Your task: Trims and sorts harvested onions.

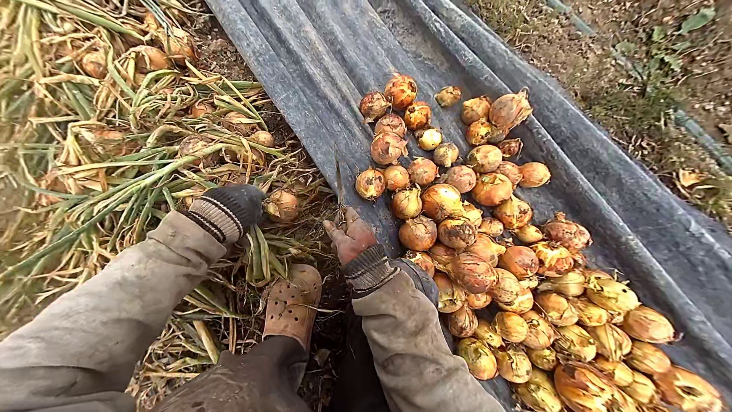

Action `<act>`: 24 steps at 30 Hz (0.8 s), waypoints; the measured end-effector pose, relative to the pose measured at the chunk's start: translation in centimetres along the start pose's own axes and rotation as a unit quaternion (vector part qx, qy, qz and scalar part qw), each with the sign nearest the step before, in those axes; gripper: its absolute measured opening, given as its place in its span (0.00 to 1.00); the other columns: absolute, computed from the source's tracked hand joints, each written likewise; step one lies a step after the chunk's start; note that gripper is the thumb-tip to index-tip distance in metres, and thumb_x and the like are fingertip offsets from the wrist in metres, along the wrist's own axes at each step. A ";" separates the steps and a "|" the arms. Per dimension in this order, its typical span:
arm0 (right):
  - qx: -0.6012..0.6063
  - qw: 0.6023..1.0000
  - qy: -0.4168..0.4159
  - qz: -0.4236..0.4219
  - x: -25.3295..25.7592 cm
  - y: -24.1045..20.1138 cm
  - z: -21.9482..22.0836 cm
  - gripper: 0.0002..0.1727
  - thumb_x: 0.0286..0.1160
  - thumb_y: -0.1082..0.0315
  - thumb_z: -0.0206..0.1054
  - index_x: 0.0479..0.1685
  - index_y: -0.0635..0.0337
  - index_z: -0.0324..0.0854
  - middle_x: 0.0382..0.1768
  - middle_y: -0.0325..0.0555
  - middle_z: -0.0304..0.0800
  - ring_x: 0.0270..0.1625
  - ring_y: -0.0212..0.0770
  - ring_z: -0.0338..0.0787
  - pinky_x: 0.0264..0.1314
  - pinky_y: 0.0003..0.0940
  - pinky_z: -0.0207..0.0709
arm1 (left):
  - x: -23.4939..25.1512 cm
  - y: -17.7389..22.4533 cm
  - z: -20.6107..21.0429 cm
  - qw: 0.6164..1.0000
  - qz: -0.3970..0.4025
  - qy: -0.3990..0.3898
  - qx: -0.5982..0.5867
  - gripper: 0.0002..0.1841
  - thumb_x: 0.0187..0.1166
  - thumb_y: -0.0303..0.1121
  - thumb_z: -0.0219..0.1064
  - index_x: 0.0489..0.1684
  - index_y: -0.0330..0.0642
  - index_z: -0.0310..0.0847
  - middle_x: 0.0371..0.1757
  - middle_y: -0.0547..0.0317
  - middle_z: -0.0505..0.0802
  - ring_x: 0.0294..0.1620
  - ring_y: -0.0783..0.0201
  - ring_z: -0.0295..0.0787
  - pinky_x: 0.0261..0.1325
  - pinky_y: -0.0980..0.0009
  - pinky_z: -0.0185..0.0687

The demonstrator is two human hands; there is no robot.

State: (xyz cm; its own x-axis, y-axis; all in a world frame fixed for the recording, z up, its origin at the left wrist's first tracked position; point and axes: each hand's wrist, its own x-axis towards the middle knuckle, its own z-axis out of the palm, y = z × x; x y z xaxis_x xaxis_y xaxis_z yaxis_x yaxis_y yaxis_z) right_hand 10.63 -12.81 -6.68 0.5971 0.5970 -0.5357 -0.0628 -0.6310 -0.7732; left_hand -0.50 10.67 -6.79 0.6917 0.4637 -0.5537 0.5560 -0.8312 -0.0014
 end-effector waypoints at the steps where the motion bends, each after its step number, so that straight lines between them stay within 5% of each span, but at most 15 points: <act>1: 0.013 1.000 -0.009 0.011 0.1 0.2 0.1 0.28 0.83 0.54 0.68 0.74 0.61 0.73 0.38 0.56 0.91 0.37 0.52 0.93 0.49 0.58 0.87 | -0.7 -1.5 0.9 0.998 0.017 0.026 -0.061 0.11 0.77 0.34 0.72 0.54 0.46 0.92 0.52 0.45 0.95 0.54 0.42 0.93 0.57 0.33 0.84; 3: 0.029 0.999 -0.029 0.022 0.0 0.3 0.2 0.30 0.81 0.53 0.71 0.75 0.63 0.72 0.41 0.59 0.89 0.40 0.54 0.91 0.50 0.60 0.84 | -3.3 -2.7 2.1 0.961 0.051 0.102 -0.251 0.09 0.73 0.20 0.73 0.48 0.35 0.92 0.58 0.41 0.92 0.63 0.44 0.88 0.70 0.42 0.79; 6: 0.012 0.996 -0.078 0.047 -0.3 -0.5 0.1 0.42 0.75 0.38 0.71 0.77 0.65 0.73 0.59 0.65 0.88 0.62 0.61 0.88 0.69 0.65 0.76 | -7.9 -2.8 4.4 0.852 0.041 0.192 -0.485 0.10 0.66 0.15 0.67 0.43 0.28 0.87 0.65 0.44 0.89 0.67 0.58 0.85 0.72 0.58 0.81; 7: 0.015 0.993 -0.105 0.051 -0.3 -0.7 0.1 0.45 0.75 0.35 0.68 0.79 0.64 0.72 0.58 0.66 0.88 0.59 0.60 0.88 0.66 0.64 0.77 | -9.3 -2.5 4.9 0.822 0.040 0.219 -0.524 0.12 0.63 0.17 0.67 0.44 0.30 0.87 0.61 0.51 0.91 0.62 0.66 0.87 0.67 0.65 0.84; 10: 0.083 0.976 -0.201 -0.022 -0.5 -0.2 1.0 0.42 0.77 0.32 0.61 0.68 0.66 0.75 0.29 0.50 0.81 0.26 0.42 0.79 0.34 0.45 0.79 | -12.1 -1.5 5.3 0.759 0.125 0.260 -0.583 0.10 0.59 0.27 0.69 0.35 0.51 0.91 0.43 0.75 0.96 0.45 0.82 0.91 0.51 0.79 0.89; 12: 0.182 0.946 -0.238 -0.121 -1.2 0.4 2.0 0.44 0.65 0.24 0.63 0.53 0.63 0.79 0.16 0.34 0.73 0.15 0.28 0.71 0.21 0.29 0.73 | -13.4 -0.9 4.7 0.751 0.197 0.234 -0.586 0.05 0.69 0.37 0.72 0.34 0.63 0.93 0.44 0.81 0.96 0.48 0.83 0.90 0.54 0.80 0.87; 14: 0.256 0.914 -0.223 -0.221 -1.8 0.4 2.5 0.47 0.55 0.17 0.65 0.44 0.57 0.84 0.16 0.26 0.77 0.16 0.20 0.73 0.21 0.22 0.73 | -13.7 -0.8 4.1 0.744 0.242 0.195 -0.592 0.05 0.72 0.45 0.74 0.40 0.66 0.94 0.45 0.83 0.96 0.48 0.84 0.90 0.53 0.81 0.87; 17: 0.211 0.915 -0.145 -0.313 -2.7 -0.4 1.7 0.47 0.64 0.20 0.59 0.47 0.62 0.87 0.33 0.33 0.89 0.35 0.18 0.85 0.43 0.22 0.83 | -13.4 -0.9 2.8 0.717 0.285 0.104 -0.628 0.20 0.68 0.61 0.78 0.54 0.66 0.91 0.45 0.82 0.95 0.42 0.84 0.90 0.44 0.83 0.88; 19: 0.167 0.920 -0.080 -0.345 -2.7 -0.6 2.0 0.45 0.76 0.23 0.50 0.41 0.61 0.87 0.30 0.37 0.89 0.35 0.23 0.87 0.41 0.29 0.84 | -13.5 0.3 1.9 0.733 0.225 0.139 -0.627 0.24 0.59 0.68 0.79 0.46 0.68 0.91 0.38 0.83 0.95 0.36 0.85 0.90 0.37 0.84 0.87; 22: 0.143 0.930 -0.023 -0.337 -2.8 -0.7 2.7 0.40 0.85 0.30 0.44 0.33 0.58 0.86 0.22 0.37 0.84 0.30 0.27 0.86 0.35 0.34 0.83 | -13.1 0.8 2.2 0.760 0.185 0.247 -0.572 0.14 0.52 0.49 0.84 0.31 0.57 0.92 0.33 0.75 0.94 0.35 0.80 0.90 0.38 0.80 0.88; 24: 0.122 0.948 0.000 -0.293 -2.8 -1.0 2.9 0.39 0.86 0.31 0.43 0.29 0.55 0.84 0.19 0.35 0.80 0.25 0.28 0.82 0.30 0.34 0.80 | -12.3 -0.5 3.1 0.795 0.229 0.334 -0.453 0.12 0.58 0.46 0.80 0.28 0.50 0.92 0.35 0.68 0.95 0.41 0.75 0.92 0.47 0.74 0.90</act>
State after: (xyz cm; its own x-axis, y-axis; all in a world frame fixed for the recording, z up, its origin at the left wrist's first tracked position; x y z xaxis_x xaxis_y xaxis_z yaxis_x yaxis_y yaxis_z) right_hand 6.71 -12.44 -5.38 0.5865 0.8099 0.0092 0.0959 -0.0582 -0.9937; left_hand -10.66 4.42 -2.56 0.8395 0.4868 0.2416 0.0703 -0.5381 0.8399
